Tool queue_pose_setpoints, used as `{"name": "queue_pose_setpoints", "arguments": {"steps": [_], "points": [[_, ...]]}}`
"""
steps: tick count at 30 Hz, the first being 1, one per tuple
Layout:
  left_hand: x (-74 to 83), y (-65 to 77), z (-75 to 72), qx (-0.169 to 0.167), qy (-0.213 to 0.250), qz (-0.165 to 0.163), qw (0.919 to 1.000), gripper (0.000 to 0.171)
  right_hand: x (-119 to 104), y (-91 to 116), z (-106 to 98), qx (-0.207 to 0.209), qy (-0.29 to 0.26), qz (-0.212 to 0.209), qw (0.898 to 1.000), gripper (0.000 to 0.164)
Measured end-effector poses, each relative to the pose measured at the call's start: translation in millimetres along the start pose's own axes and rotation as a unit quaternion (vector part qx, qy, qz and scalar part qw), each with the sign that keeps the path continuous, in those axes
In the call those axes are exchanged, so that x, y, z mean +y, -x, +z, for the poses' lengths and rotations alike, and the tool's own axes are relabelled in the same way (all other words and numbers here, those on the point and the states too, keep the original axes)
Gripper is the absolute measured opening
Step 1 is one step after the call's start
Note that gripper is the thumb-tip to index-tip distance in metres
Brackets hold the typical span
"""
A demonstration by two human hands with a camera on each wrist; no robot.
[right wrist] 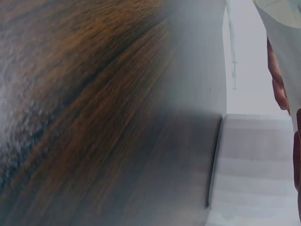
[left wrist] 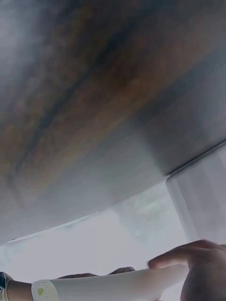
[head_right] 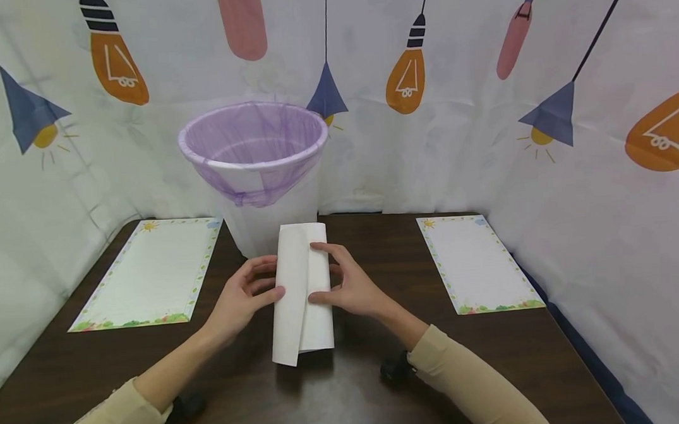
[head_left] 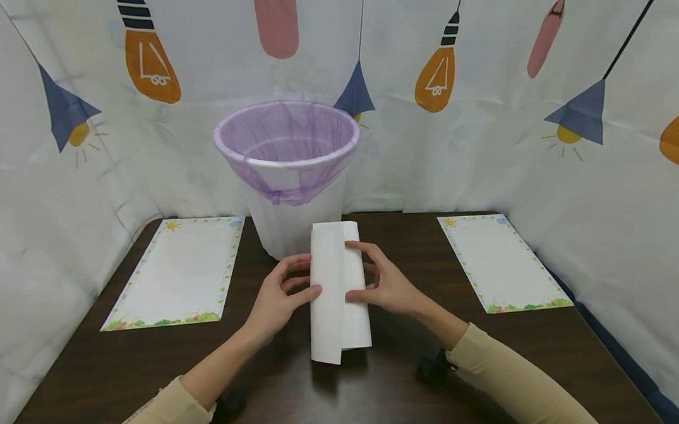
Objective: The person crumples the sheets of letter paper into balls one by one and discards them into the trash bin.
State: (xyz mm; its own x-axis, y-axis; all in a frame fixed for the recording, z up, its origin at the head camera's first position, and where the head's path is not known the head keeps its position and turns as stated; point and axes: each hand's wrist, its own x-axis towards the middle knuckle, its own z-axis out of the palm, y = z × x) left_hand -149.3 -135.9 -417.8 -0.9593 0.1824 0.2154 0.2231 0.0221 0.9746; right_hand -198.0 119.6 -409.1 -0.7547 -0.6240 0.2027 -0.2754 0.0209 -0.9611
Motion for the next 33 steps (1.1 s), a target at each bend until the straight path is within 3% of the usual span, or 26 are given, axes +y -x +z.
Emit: {"name": "queue_pose_setpoints", "arguments": {"steps": [4, 12, 19, 24, 28, 33], "points": [[-0.5, 0.4, 0.1, -0.002, 0.005, -0.031, 0.9995, 0.066, 0, 0, 0, -0.001, 0.015, -0.009, 1.000, 0.090], [1.0, -0.3, 1.1, 0.021, 0.001, -0.051, 0.9985, 0.071, 1, 1, 2, -0.025, 0.015, -0.028, 0.999, 0.086], [1.9, -0.3, 1.2, 0.040, 0.011, -0.055, 0.9976, 0.074, 4, 3, -3, -0.092, -0.017, -0.045, 0.995, 0.081], [1.2, -1.0, 0.5, 0.046, 0.018, -0.062, 0.9969, 0.074, 6, 3, -10, -0.144, -0.037, -0.073, 0.986, 0.096], [1.3, -2.0, -0.5, 0.049, 0.026, -0.063, 0.9965, 0.074, 6, 5, -11, -0.149, -0.006, -0.082, 0.985, 0.104], [1.6, -2.7, -0.3, 0.052, 0.031, -0.061, 0.9963, 0.074, 5, 6, -12, -0.133, 0.044, -0.112, 0.984, 0.100]]}}
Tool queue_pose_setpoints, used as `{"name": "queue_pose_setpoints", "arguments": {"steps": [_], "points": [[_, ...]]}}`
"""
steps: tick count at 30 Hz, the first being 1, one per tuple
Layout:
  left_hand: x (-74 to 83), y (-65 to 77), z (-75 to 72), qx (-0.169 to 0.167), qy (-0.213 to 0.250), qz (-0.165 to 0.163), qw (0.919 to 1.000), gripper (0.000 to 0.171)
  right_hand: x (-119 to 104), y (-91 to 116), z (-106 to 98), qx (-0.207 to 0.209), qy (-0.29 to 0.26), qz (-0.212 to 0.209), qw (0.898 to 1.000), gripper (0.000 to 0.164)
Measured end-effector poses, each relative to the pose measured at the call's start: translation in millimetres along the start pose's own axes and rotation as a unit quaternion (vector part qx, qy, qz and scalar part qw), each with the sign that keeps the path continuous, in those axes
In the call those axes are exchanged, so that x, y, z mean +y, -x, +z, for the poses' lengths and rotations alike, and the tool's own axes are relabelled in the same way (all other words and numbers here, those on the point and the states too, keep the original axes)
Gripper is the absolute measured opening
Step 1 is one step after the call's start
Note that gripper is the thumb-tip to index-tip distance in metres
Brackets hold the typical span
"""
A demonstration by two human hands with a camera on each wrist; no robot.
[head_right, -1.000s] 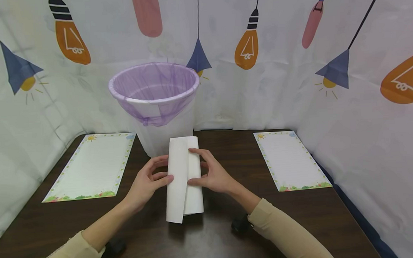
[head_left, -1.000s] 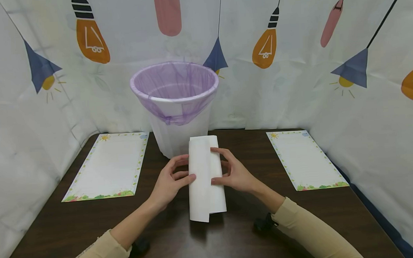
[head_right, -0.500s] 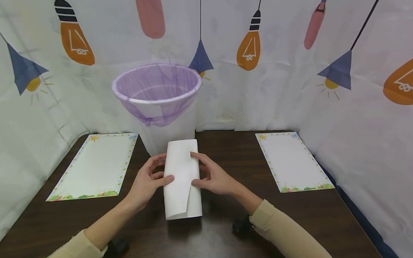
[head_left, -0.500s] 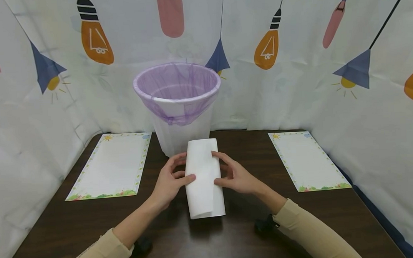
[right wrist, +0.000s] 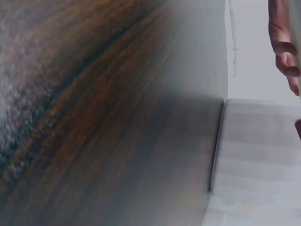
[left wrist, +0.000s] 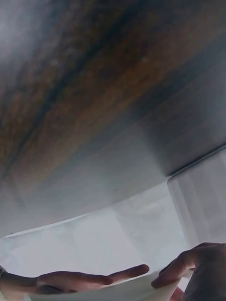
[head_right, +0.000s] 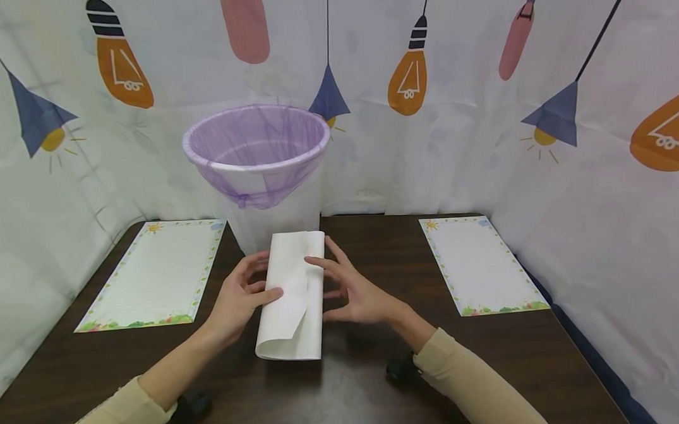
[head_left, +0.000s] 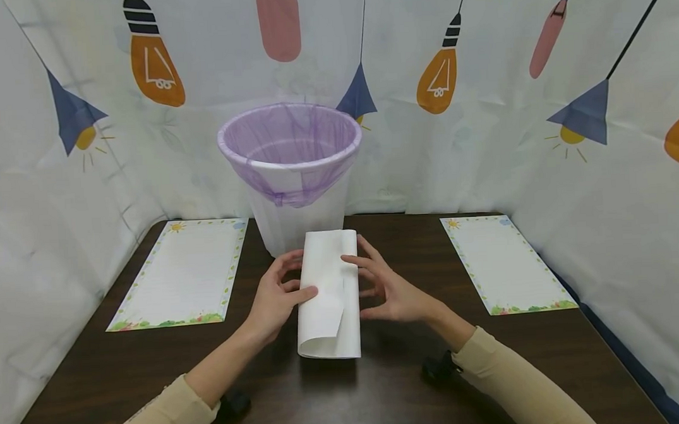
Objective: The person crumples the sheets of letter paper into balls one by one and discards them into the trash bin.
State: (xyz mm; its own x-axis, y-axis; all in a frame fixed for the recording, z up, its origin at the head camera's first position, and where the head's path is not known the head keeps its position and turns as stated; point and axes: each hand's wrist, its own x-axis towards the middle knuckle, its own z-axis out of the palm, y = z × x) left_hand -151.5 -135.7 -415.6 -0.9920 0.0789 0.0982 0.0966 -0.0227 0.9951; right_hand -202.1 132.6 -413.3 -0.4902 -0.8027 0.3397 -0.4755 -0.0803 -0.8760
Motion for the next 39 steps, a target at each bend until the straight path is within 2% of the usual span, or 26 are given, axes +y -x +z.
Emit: {"name": "queue_pose_setpoints", "arguments": {"steps": [5, 13, 17, 24, 33, 39], "points": [[-0.7, -0.5, 2.0, -0.006, 0.004, 0.011, 0.9999, 0.073, -0.3, 0.3, -0.2, 0.000, 0.035, -0.001, 0.999, 0.100], [-1.0, -0.5, 1.7, 0.020, 0.010, 0.040, 0.9990, 0.067, 0.3, 2.1, 4.0, 0.012, 0.025, 0.003, 1.000, 0.113], [-2.0, -1.1, 0.8, 0.025, 0.017, 0.046, 0.9985, 0.066, 0.7, 2.9, 4.3, 0.014, 0.030, 0.012, 0.999, 0.114], [-2.2, -2.3, -0.2, 0.035, 0.035, 0.024, 0.9985, 0.068, 0.3, 2.8, 2.5, -0.012, 0.017, 0.000, 1.000, 0.120], [-2.8, -3.8, -2.4, 0.038, 0.030, -0.001, 0.9988, 0.068, 1.2, 0.0, 2.2, -0.026, 0.034, -0.010, 0.999, 0.124], [-2.7, -2.4, -0.7, 0.026, 0.036, -0.012, 0.9989, 0.068, 3.3, -3.6, 6.4, -0.013, 0.081, -0.026, 0.996, 0.121]]}}
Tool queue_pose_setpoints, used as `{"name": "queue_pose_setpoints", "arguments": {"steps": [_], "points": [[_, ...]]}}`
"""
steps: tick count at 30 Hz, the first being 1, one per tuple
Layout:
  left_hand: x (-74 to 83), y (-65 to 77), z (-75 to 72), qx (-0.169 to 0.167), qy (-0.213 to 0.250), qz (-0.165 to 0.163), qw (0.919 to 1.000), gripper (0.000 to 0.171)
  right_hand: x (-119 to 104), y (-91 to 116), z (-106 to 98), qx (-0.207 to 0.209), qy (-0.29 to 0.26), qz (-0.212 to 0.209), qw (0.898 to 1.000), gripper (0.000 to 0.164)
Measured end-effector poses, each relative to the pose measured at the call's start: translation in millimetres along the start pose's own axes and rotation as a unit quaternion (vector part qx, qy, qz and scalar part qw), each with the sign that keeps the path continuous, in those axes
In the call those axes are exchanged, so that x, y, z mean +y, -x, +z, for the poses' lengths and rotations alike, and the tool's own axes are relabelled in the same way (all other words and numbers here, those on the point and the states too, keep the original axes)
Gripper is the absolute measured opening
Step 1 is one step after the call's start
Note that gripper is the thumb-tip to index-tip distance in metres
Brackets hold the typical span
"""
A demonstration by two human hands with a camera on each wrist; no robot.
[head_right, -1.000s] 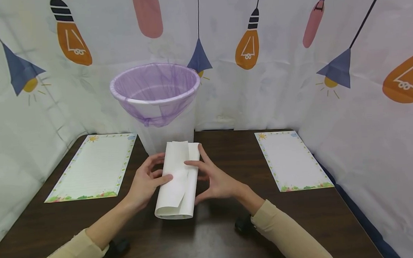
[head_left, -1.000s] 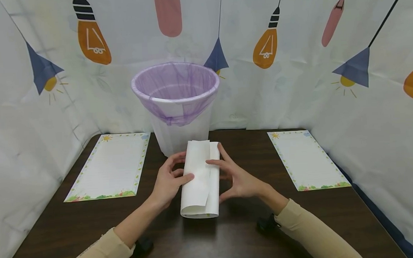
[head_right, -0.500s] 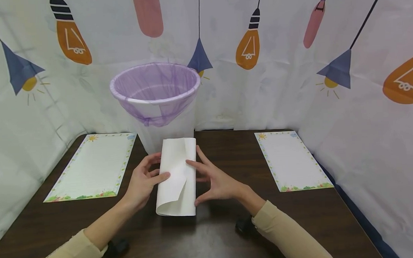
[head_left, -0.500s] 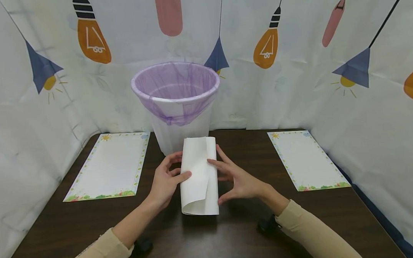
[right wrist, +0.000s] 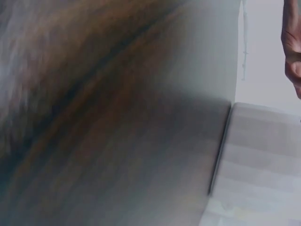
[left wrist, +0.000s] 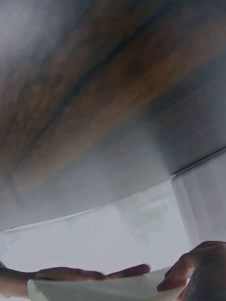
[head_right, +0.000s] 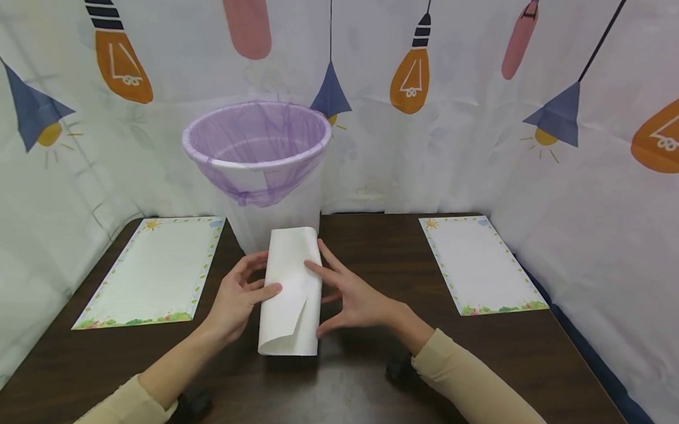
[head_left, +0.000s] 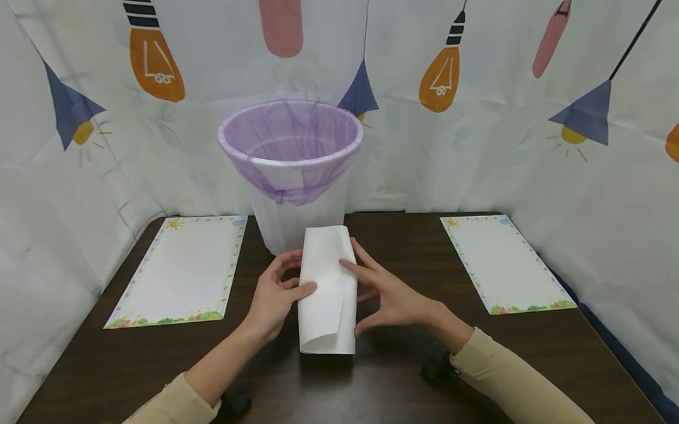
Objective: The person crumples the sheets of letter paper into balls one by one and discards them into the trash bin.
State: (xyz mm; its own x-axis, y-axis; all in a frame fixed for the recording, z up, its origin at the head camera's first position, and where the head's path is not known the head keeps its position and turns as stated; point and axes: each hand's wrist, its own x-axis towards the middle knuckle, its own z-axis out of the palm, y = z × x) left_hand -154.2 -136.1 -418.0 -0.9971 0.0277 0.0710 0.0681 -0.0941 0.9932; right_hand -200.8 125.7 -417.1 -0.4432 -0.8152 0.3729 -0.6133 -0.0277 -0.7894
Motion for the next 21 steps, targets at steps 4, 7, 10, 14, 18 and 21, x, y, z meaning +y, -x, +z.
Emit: {"name": "queue_pose_setpoints", "arguments": {"steps": [4, 7, 10, 14, 18, 21], "points": [[0.0, 0.9, 2.7, -0.006, 0.007, -0.001, 1.0000, 0.068, -4, -3, 6, 0.025, 0.040, -0.014, 0.999, 0.116], [-0.3, 1.5, 4.5, -0.005, 0.013, 0.000, 0.9999, 0.067, -15, -7, 9, 0.045, 0.054, -0.021, 0.997, 0.108], [-0.9, 2.1, 7.3, -0.007, 0.016, 0.000, 0.9998, 0.066, -26, -10, 11, 0.064, 0.064, -0.026, 0.996, 0.095], [-1.6, 2.5, 11.6, -0.009, 0.014, 0.005, 0.9999, 0.062, -32, -12, 13, 0.095, 0.074, -0.020, 0.993, 0.079], [-1.7, 1.8, 15.5, -0.004, 0.016, 0.011, 0.9998, 0.050, -32, -12, 16, 0.132, 0.082, -0.023, 0.988, 0.069], [-2.0, 1.4, 18.1, 0.002, 0.020, 0.007, 0.9998, 0.039, -31, -13, 17, 0.153, 0.093, -0.030, 0.983, 0.063]]}}
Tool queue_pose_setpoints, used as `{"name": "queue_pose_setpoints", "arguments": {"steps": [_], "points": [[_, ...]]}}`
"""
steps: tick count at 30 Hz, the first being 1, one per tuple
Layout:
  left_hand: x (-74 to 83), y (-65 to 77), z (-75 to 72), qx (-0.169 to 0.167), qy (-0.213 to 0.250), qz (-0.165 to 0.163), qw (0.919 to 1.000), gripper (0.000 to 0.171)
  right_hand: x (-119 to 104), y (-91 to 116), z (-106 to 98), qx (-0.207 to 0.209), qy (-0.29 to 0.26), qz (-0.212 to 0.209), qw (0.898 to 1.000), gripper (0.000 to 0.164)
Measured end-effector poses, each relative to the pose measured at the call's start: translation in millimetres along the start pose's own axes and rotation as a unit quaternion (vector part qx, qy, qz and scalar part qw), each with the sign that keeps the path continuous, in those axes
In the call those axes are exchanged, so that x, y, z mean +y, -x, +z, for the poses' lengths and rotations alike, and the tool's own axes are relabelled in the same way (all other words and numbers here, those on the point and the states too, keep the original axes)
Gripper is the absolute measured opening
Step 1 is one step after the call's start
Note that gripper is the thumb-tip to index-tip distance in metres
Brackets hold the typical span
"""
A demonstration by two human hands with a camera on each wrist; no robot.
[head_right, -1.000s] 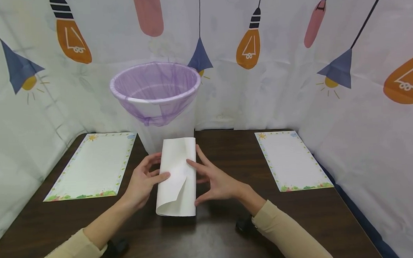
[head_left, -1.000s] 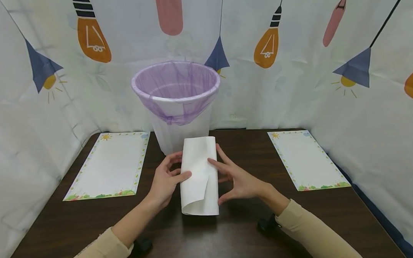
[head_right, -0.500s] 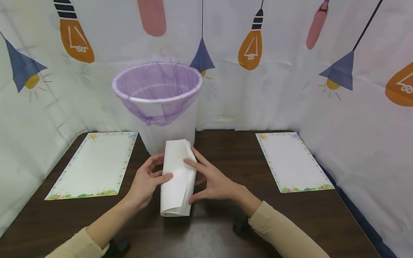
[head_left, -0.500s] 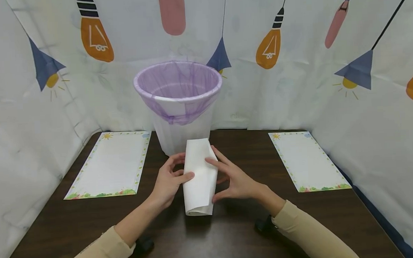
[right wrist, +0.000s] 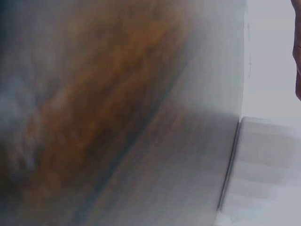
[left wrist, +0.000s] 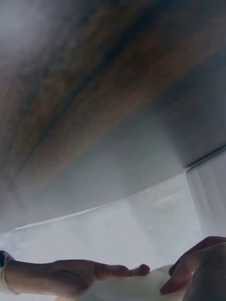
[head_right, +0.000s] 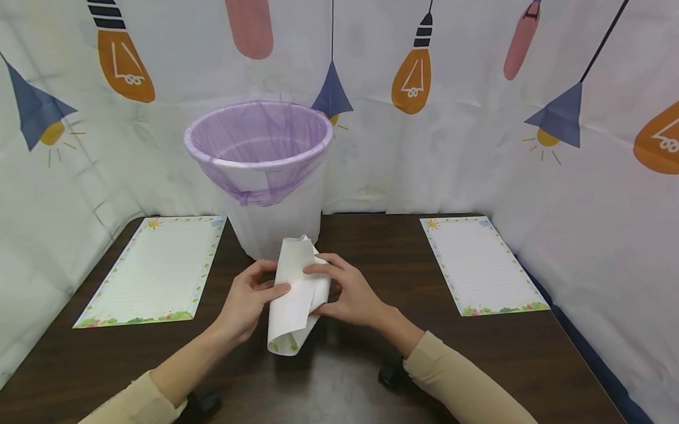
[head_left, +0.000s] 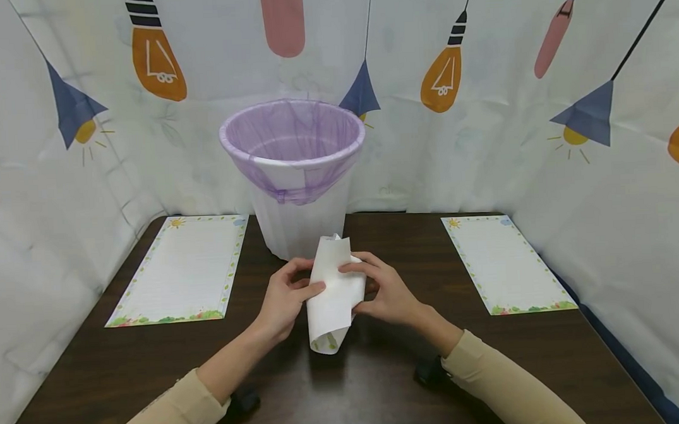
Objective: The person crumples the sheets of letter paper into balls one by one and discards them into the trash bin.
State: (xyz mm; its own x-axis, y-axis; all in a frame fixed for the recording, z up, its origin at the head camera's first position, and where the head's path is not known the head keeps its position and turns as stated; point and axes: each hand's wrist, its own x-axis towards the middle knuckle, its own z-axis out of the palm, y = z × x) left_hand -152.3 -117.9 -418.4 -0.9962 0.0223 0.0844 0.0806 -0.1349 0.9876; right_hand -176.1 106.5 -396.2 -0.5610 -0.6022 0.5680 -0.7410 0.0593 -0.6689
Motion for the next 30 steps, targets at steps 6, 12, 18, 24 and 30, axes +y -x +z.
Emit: {"name": "queue_pose_setpoints", "arguments": {"steps": [6, 12, 18, 24, 30], "points": [[-1.2, 0.5, 3.1, -0.003, -0.002, 0.020, 0.9998, 0.031, 0, -4, -1, 0.027, -0.005, -0.023, 0.999, 0.048], [0.6, 1.7, -2.7, -0.093, -0.008, 0.072, 0.9931, 0.037, 1, -7, -6, 0.070, -0.035, -0.007, 0.997, 0.035], [3.2, 1.5, -10.3, -0.219, 0.046, 0.093, 0.9701, 0.058, 4, -7, -10, 0.123, -0.041, 0.042, 0.991, 0.023], [2.2, 1.1, -8.5, -0.249, 0.055, 0.091, 0.9627, 0.078, 3, -10, -9, 0.151, -0.030, 0.035, 0.987, 0.019], [2.5, 1.4, -2.9, -0.237, 0.008, 0.100, 0.9663, 0.084, -3, -11, -7, 0.165, -0.010, 0.045, 0.985, 0.017]]}}
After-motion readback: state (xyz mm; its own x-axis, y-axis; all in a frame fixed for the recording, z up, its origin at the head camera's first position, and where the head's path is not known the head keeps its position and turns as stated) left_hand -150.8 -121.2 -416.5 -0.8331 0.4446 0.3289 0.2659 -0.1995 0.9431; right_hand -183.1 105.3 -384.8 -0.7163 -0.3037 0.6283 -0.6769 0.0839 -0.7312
